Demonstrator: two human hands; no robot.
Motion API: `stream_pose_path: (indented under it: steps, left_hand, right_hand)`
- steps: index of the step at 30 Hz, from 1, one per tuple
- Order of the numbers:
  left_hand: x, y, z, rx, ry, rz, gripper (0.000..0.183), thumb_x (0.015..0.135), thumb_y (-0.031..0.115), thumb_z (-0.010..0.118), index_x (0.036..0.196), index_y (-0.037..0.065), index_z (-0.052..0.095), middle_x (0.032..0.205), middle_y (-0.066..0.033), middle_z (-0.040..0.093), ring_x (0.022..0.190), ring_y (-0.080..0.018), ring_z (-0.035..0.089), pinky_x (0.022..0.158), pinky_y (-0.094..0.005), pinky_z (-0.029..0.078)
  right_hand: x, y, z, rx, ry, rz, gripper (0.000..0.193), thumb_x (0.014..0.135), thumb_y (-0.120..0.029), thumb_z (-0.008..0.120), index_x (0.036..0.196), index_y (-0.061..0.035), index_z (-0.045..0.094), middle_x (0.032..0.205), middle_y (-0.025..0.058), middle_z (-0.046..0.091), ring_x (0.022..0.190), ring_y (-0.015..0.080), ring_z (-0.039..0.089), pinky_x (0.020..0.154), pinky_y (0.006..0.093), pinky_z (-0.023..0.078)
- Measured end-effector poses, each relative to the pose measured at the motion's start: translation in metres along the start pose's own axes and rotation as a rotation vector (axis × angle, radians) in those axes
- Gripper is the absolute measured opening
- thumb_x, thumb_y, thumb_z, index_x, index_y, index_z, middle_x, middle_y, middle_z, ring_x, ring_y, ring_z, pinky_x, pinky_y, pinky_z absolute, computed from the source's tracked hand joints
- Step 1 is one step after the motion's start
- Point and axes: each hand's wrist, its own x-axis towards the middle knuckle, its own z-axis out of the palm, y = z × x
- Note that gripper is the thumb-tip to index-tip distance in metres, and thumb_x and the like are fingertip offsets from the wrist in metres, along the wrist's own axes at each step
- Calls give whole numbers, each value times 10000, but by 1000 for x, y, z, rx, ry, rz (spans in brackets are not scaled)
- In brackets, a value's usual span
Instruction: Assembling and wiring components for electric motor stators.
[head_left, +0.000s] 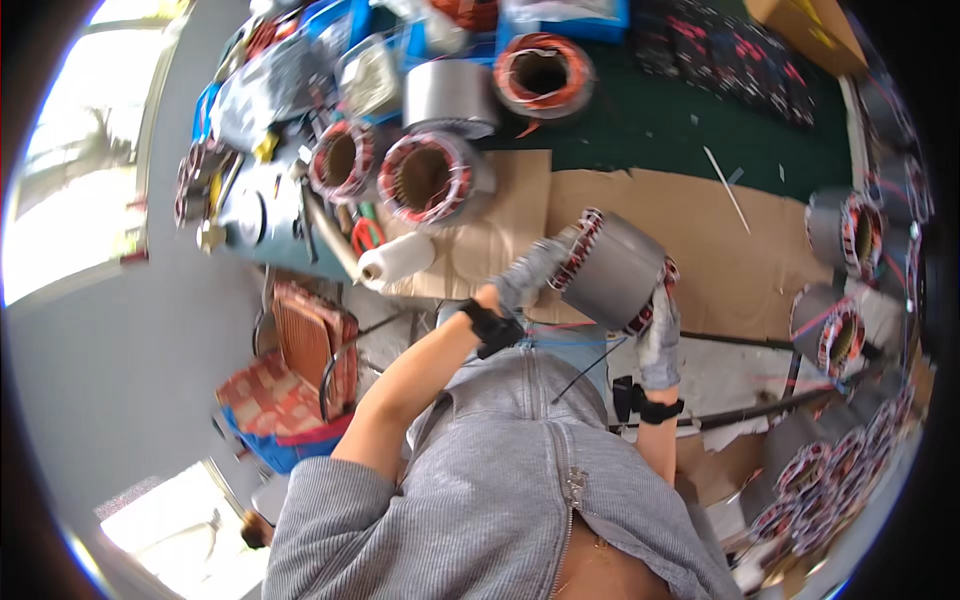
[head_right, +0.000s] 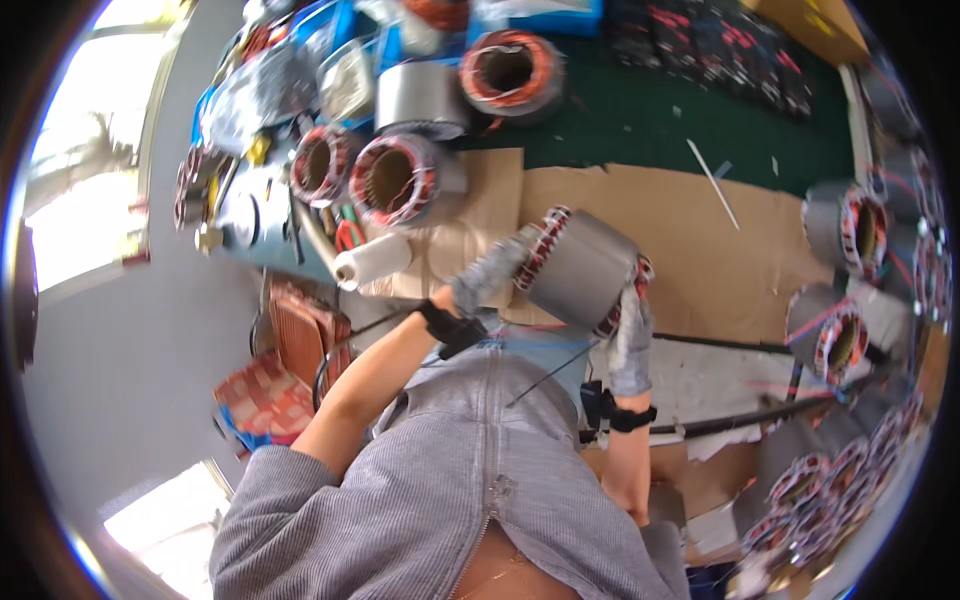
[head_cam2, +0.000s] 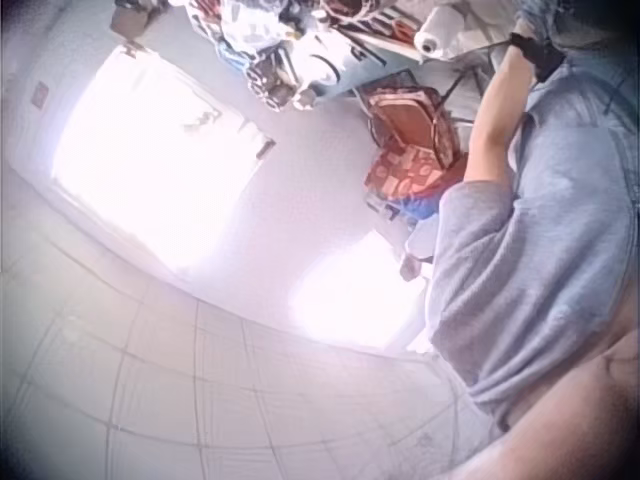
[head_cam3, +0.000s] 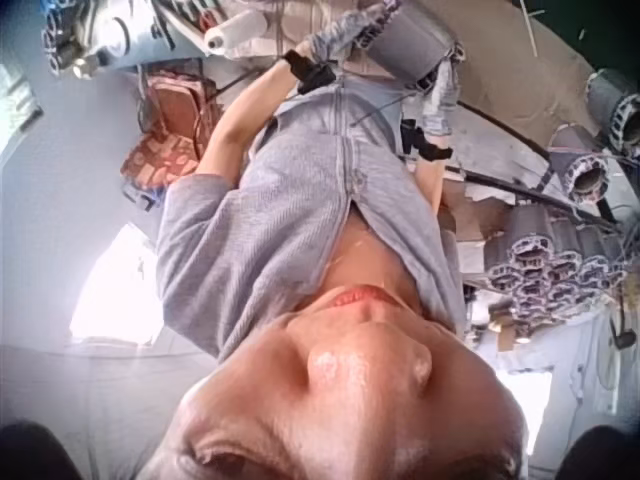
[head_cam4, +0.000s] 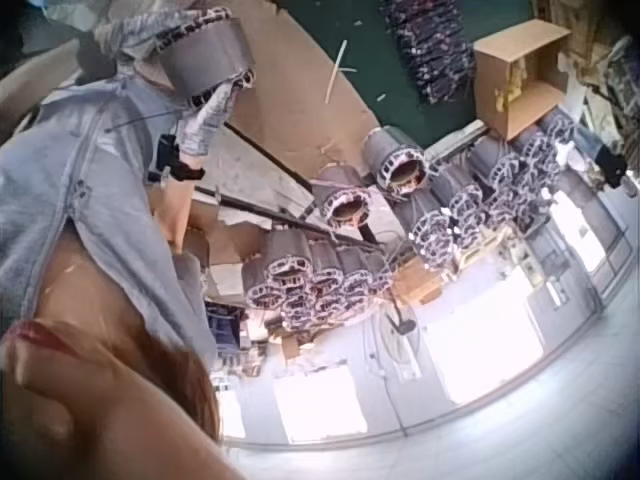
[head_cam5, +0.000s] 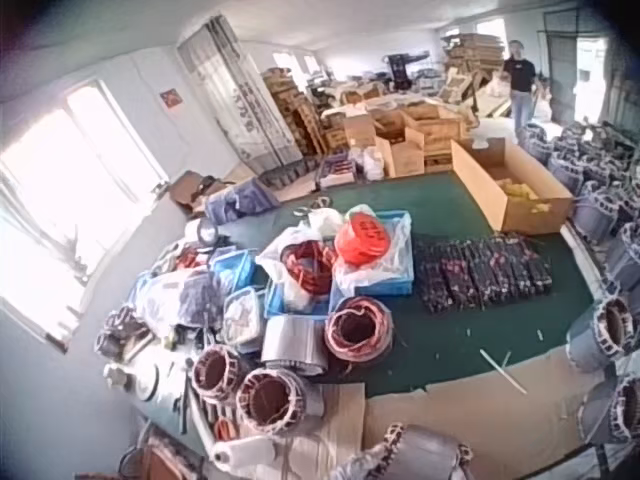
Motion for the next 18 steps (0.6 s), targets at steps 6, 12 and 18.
stream_pose_path:
  steps: [6,12,18]
  left_hand:
    - [-41,-8,2,-138,141,-161,357,866,425,555,1022,109,612,815,34,601,707,-70,564,606,-231,460]
    - [-135,6,-39,326,52,-59,463,880,481,497,955,42,622,743,-31,590,666,-108,546,595,-268,451]
    - [-245,-25,-112,297,195,118,439,890,436,495,950,13,598,714,-97,574,646,-163,548,584,-309,433]
  right_hand:
    - [-22,7,4,-208,62,-102,473,872,-369,546,1193,-23,522,1135,79,567,996,186,569,839,329,473]
    - [-85,-10,72,-343,-98,-12,509,865,-399,547,1223,-42,497,1140,84,565,985,190,582,827,342,488]
    - [-130,55,143,-477,-246,24,416,904,-344,504,1176,-30,516,1083,69,580,953,166,583,805,318,488]
